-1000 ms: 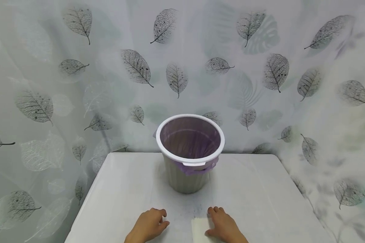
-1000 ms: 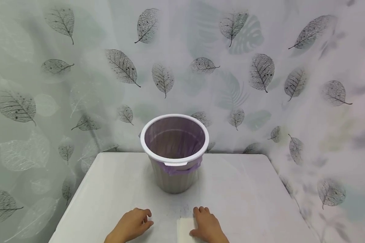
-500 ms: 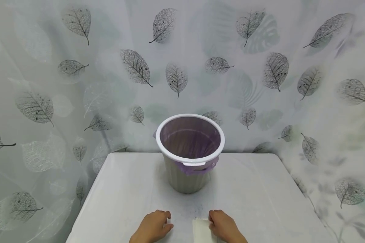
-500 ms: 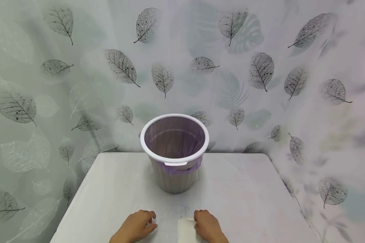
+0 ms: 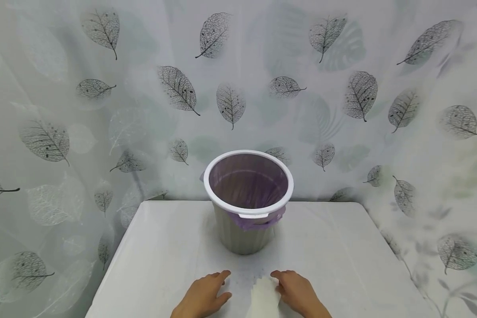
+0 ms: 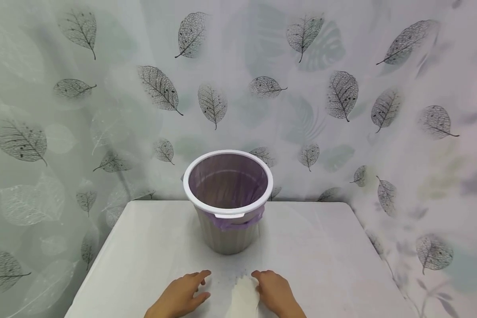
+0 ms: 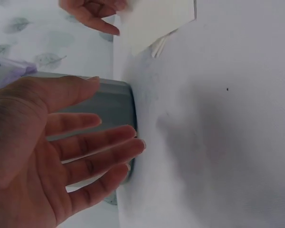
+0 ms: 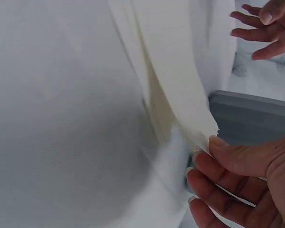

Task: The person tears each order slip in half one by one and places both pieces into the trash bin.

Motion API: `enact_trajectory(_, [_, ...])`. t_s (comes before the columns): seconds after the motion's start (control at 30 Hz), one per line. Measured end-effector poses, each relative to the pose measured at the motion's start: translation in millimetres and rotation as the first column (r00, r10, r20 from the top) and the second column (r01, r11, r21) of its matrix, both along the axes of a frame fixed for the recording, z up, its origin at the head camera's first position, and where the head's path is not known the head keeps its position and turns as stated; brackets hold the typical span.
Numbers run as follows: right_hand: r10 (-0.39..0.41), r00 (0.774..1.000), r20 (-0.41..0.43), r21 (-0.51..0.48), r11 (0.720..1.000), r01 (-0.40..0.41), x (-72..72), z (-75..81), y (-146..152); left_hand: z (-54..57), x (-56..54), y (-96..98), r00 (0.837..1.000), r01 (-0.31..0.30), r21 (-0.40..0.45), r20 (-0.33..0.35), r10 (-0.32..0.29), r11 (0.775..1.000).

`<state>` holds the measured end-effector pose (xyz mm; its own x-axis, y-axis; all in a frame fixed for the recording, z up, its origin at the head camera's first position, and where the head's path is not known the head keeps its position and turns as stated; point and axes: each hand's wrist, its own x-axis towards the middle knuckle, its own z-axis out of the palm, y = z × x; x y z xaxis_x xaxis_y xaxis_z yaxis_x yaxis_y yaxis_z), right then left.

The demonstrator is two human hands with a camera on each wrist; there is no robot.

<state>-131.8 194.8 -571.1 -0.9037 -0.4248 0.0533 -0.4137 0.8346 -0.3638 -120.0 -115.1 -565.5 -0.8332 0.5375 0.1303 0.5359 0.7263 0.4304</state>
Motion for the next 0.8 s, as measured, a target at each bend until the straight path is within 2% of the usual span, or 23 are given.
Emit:
enact_trajectory(0.1, [0.004, 1.000, 0.005, -0.031, 1.000, -0.004, -0.3, 12.8, 1, 4.4, 0.6, 2.3, 1.000, 0.009, 0.019, -0.017, -0.009, 1.000])
enact_trajectory(0.2, [0.027, 1.000, 0.002, -0.123, 0.992, -0.026, -0.7, 27.2, 2, 9.4, 1.4, 4.9, 0.999, 0.012, 0.056, -0.032, -0.010, 0.998])
enact_trajectory(0.27, [0.057, 0.998, 0.005, -0.218, 0.974, -0.055, -1.0, 38.0, 3, 13.5, 1.9, 7.5, 0.999, 0.006, 0.098, -0.032, -0.003, 0.995])
enact_trajectory(0.33, [0.104, 0.995, -0.004, -0.329, 0.939, -0.100, -1.1, 49.1, 3, 19.7, 1.7, 10.8, 1.000, -0.008, 0.158, -0.006, 0.009, 0.987])
enact_trajectory(0.4, [0.131, 0.991, -0.035, -0.429, 0.893, -0.133, -0.4, 60.5, 1, 28.6, 1.3, 13.6, 1.000, -0.006, 0.248, 0.014, 0.003, 0.969])
enact_trajectory(0.5, [0.120, 0.989, -0.086, -0.545, 0.826, -0.148, 1.8, 74.8, -5, 43.2, 0.3, 16.3, 0.998, 0.002, 0.410, 0.049, -0.025, 0.912])
enact_trajectory(0.57, [0.076, 0.991, -0.110, -0.588, 0.799, -0.126, 3.4, 81.8, -8, 52.5, -0.3, 16.5, 0.998, 0.015, 0.495, 0.039, -0.040, 0.869])
enact_trajectory(0.63, [0.039, 0.992, -0.123, -0.614, 0.782, -0.107, 4.2, 86.5, -11, 60.2, -1.0, 15.8, 0.999, 0.016, 0.545, 0.029, -0.037, 0.838])
enact_trajectory(0.7, [0.015, 0.990, -0.143, -0.626, 0.773, -0.102, 4.2, 90.3, -14, 68.3, -1.4, 14.8, 1.000, 0.017, 0.555, 0.002, -0.021, 0.832])
enact_trajectory(0.8, [0.011, 0.980, -0.198, -0.622, 0.771, -0.134, 4.4, 93.9, -19, 77.7, 0.4, 13.8, 0.999, 0.035, 0.537, -0.039, -0.016, 0.843])
